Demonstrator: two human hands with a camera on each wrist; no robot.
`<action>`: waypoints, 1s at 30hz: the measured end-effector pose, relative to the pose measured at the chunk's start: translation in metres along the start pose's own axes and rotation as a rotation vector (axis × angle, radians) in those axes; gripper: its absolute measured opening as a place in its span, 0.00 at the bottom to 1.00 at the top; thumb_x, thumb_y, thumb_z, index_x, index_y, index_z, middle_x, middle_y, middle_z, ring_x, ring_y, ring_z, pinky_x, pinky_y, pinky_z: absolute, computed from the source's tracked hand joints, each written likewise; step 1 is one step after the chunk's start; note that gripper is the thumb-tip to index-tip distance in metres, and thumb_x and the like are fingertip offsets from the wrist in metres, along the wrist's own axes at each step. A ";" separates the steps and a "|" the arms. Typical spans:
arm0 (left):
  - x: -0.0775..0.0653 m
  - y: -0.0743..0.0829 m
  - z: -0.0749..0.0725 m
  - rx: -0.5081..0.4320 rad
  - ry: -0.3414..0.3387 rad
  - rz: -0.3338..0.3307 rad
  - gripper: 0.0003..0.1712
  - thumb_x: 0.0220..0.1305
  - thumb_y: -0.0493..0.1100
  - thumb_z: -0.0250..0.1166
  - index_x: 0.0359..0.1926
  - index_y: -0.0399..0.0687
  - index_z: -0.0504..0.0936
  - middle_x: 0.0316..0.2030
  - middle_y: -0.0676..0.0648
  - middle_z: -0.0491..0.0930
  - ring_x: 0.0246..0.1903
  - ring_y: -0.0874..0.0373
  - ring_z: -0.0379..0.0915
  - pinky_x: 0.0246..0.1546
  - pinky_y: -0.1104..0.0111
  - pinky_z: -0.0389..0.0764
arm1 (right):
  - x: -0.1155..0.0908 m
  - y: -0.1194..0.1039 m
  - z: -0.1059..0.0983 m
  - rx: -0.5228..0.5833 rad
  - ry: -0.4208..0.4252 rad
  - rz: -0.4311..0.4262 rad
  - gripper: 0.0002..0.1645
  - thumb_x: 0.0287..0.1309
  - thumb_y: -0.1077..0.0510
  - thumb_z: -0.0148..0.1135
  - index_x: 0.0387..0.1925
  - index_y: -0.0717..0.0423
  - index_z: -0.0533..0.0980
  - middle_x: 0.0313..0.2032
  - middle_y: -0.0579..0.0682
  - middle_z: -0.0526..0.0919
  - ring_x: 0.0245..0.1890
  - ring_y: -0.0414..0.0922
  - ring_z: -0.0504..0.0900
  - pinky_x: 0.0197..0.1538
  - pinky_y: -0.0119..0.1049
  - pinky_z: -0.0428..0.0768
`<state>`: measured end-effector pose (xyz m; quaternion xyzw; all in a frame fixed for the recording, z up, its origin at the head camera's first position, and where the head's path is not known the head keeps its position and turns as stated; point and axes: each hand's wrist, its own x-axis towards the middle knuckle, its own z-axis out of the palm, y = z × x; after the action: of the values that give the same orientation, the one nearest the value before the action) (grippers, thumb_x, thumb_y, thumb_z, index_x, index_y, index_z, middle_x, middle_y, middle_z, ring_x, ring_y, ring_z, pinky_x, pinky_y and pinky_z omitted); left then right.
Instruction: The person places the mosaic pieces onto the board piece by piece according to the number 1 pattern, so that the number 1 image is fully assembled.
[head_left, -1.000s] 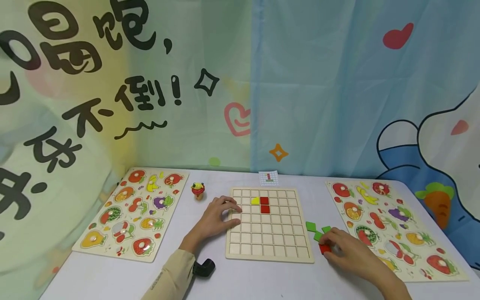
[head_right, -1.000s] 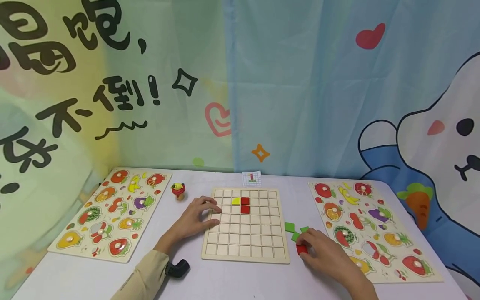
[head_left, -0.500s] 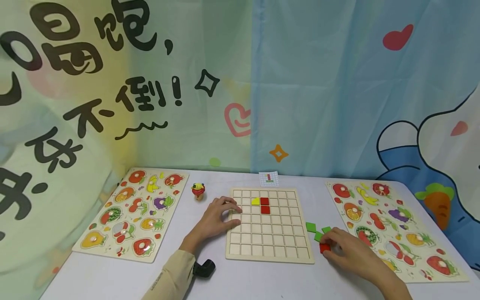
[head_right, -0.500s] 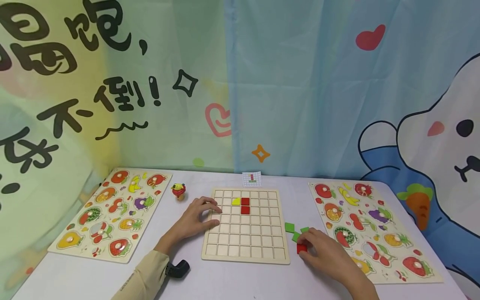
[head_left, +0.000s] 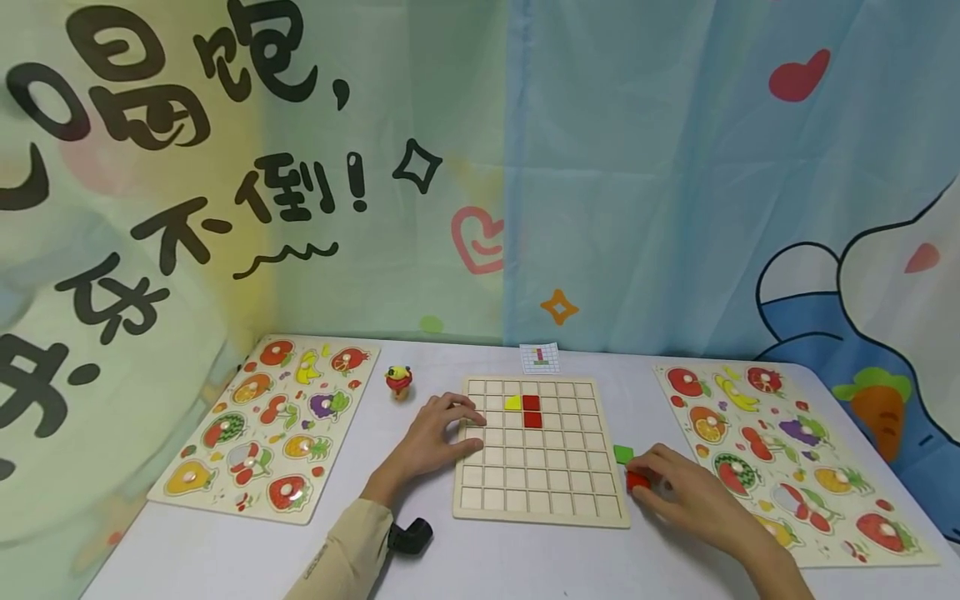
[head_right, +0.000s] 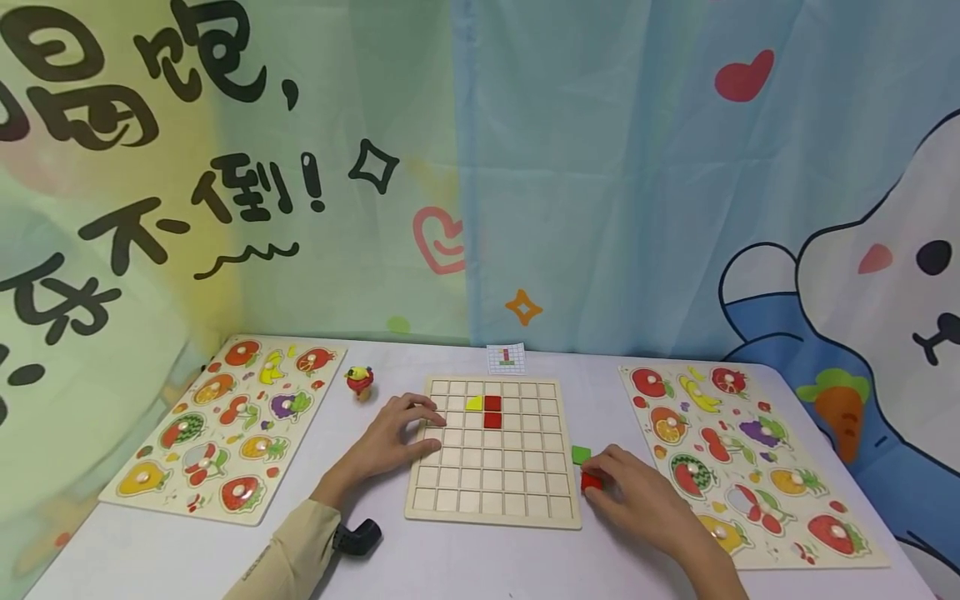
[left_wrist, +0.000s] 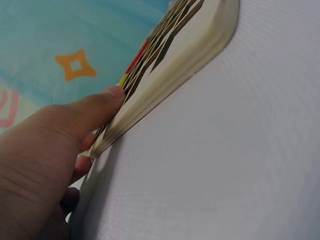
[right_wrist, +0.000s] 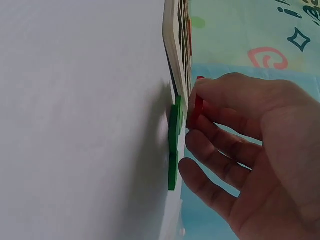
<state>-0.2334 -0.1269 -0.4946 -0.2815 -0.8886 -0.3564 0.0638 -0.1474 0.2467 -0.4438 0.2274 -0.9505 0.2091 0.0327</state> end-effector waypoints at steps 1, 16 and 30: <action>0.000 0.000 0.000 0.000 -0.001 0.000 0.16 0.53 0.53 0.70 0.44 0.61 0.83 0.51 0.53 0.74 0.48 0.57 0.65 0.50 0.59 0.64 | 0.001 0.000 0.001 0.004 0.003 -0.006 0.15 0.52 0.53 0.68 0.43 0.46 0.79 0.35 0.34 0.73 0.31 0.29 0.68 0.34 0.28 0.71; 0.001 0.001 0.000 0.006 0.009 0.011 0.16 0.53 0.52 0.70 0.44 0.60 0.83 0.51 0.52 0.74 0.47 0.58 0.65 0.49 0.60 0.65 | 0.019 -0.001 0.008 0.042 0.005 0.002 0.15 0.54 0.52 0.67 0.44 0.44 0.77 0.39 0.35 0.78 0.36 0.31 0.74 0.40 0.32 0.76; 0.000 0.002 -0.001 0.002 0.007 0.008 0.15 0.54 0.52 0.70 0.44 0.61 0.83 0.51 0.53 0.73 0.47 0.58 0.65 0.49 0.60 0.65 | 0.037 -0.013 0.016 0.068 0.027 -0.008 0.14 0.54 0.55 0.67 0.44 0.45 0.77 0.38 0.35 0.77 0.39 0.33 0.76 0.45 0.36 0.77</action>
<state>-0.2324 -0.1267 -0.4930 -0.2837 -0.8876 -0.3564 0.0687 -0.1737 0.2138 -0.4479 0.2294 -0.9414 0.2444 0.0387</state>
